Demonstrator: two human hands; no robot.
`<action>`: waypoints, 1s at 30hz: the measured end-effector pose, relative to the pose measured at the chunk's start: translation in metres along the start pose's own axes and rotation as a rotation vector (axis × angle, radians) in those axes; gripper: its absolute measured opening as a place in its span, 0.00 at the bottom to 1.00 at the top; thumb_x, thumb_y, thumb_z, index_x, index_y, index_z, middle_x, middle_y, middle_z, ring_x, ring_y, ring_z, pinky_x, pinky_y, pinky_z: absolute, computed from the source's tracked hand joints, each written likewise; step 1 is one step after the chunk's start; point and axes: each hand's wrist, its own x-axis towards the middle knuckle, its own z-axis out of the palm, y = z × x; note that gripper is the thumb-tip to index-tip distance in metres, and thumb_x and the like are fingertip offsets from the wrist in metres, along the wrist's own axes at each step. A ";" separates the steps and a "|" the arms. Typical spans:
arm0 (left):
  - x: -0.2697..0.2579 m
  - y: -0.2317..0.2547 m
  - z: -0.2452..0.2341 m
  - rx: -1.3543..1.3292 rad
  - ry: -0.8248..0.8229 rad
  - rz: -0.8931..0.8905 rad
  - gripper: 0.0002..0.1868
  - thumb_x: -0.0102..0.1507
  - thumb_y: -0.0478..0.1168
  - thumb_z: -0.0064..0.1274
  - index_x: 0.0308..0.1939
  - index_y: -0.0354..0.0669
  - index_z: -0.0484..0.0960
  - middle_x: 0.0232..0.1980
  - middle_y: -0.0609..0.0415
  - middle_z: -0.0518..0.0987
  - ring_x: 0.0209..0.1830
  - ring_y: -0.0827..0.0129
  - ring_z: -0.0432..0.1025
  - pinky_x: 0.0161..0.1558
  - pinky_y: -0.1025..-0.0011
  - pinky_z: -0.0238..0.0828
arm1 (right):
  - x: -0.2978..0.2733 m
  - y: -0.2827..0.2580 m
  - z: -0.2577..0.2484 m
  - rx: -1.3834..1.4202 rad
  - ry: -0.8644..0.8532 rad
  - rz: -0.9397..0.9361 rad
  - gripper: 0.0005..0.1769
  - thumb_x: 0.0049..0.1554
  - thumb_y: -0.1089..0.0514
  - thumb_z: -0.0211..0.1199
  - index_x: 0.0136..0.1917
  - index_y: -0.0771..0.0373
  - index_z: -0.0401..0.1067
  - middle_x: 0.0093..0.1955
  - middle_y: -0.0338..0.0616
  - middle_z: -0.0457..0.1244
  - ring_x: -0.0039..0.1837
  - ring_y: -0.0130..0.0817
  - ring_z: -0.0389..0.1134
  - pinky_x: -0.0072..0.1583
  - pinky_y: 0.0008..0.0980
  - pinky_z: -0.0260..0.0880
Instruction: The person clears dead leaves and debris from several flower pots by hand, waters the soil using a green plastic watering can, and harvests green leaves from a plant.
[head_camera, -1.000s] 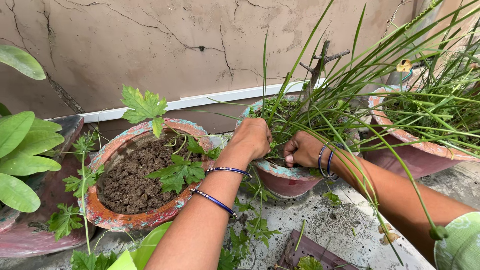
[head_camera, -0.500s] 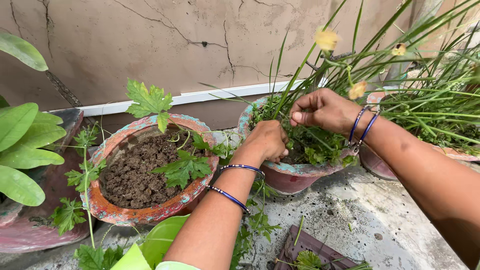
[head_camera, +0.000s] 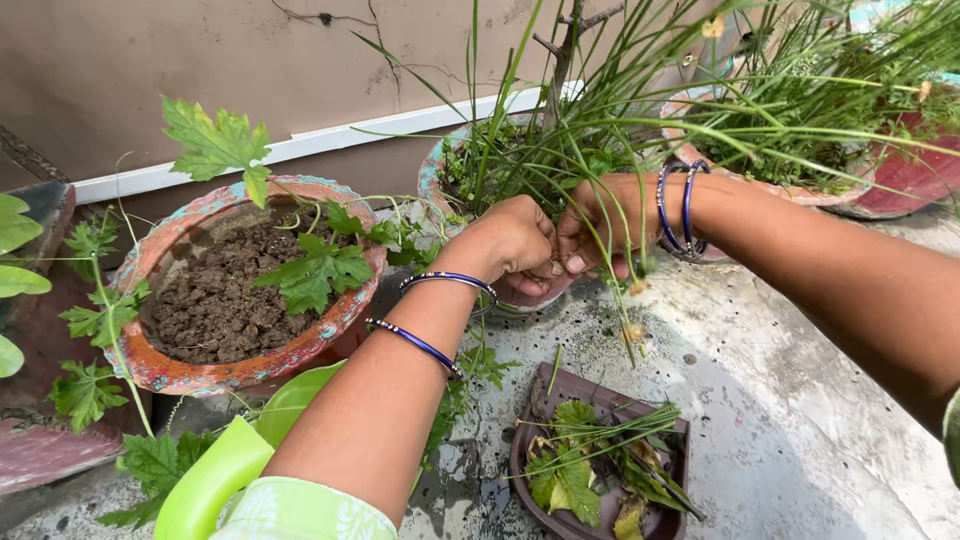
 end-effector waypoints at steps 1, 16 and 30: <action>0.004 -0.001 0.011 0.023 -0.020 -0.036 0.09 0.55 0.24 0.62 0.37 0.35 0.82 0.34 0.48 0.84 0.29 0.62 0.81 0.26 0.65 0.81 | -0.004 0.004 0.005 -0.016 -0.027 0.028 0.08 0.54 0.52 0.68 0.45 0.55 0.80 0.36 0.36 0.71 0.36 0.31 0.75 0.34 0.31 0.72; 0.060 -0.131 0.186 -0.037 -0.378 -0.179 0.08 0.61 0.30 0.62 0.41 0.26 0.83 0.36 0.43 0.83 0.31 0.60 0.79 0.28 0.61 0.84 | 0.010 0.110 0.183 0.298 -0.147 0.196 0.09 0.54 0.55 0.69 0.48 0.57 0.81 0.41 0.36 0.73 0.46 0.27 0.75 0.41 0.30 0.77; -0.002 -0.085 0.139 0.735 -0.201 -0.041 0.20 0.55 0.34 0.63 0.51 0.30 0.84 0.57 0.33 0.80 0.58 0.49 0.78 0.56 0.58 0.77 | 0.012 0.047 0.212 0.217 -0.142 0.397 0.27 0.55 0.70 0.55 0.65 0.51 0.72 0.48 0.54 0.71 0.40 0.44 0.76 0.42 0.40 0.80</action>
